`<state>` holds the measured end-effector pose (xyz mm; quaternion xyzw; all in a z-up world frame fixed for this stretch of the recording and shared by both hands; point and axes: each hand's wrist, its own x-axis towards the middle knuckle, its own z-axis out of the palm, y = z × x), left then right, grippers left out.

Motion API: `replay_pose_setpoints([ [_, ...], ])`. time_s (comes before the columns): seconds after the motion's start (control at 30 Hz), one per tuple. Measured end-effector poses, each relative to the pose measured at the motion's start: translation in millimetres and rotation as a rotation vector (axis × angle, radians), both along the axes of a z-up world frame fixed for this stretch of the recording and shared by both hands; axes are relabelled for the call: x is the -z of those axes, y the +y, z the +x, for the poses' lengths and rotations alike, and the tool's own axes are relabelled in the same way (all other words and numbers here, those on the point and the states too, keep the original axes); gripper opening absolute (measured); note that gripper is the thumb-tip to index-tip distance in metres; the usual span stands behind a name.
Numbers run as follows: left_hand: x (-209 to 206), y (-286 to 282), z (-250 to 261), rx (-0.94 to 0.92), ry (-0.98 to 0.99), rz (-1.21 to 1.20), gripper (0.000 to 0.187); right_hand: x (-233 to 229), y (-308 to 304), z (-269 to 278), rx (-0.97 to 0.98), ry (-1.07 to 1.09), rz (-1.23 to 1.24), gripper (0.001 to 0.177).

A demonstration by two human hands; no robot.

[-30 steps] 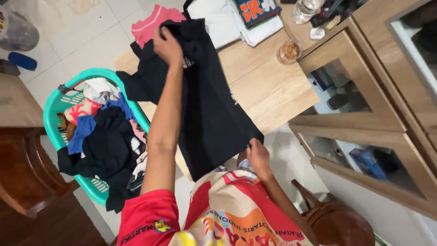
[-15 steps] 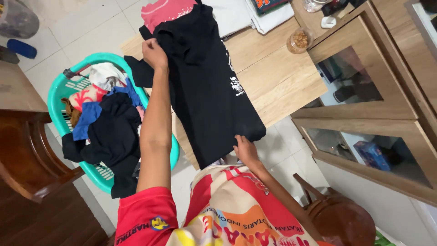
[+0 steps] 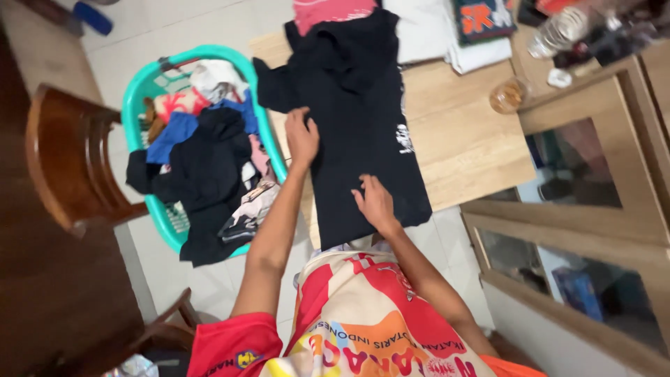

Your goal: Folding various t-shirts and organizing them into stacks.

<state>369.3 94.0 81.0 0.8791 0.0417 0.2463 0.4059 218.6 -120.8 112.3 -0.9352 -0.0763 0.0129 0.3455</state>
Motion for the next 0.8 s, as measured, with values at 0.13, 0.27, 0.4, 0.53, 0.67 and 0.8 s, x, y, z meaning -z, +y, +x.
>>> replay_pose_setpoints([
  [0.13, 12, -1, -29, -0.067, 0.069, -0.017, 0.029, -9, 17, 42, -0.087, -0.036, -0.008, 0.036],
  [0.27, 11, -5, -51, -0.133, 0.116, -0.022, 0.03, -20, 37, 82, -0.107, 0.062, 0.027, 0.036],
  [0.4, 19, -24, -76, -0.258, 0.161, -0.05, 0.029, -19, 63, 130, -0.265, -0.036, 0.038, 0.036],
  [0.53, 27, -48, -115, -0.401, 0.379, 0.005, 0.033, -2, 112, 182, -0.39, -0.035, -0.009, 0.04],
  [0.67, 21, -76, -146, -0.51, 0.533, 0.047, 0.052, 20, 164, 230, -0.526, -0.057, -0.06, 0.057],
  [0.8, 25, -102, -188, -0.554, 0.664, -0.034, 0.05, 50, 200, 256, -0.516, 0.008, -0.124, 0.065],
])
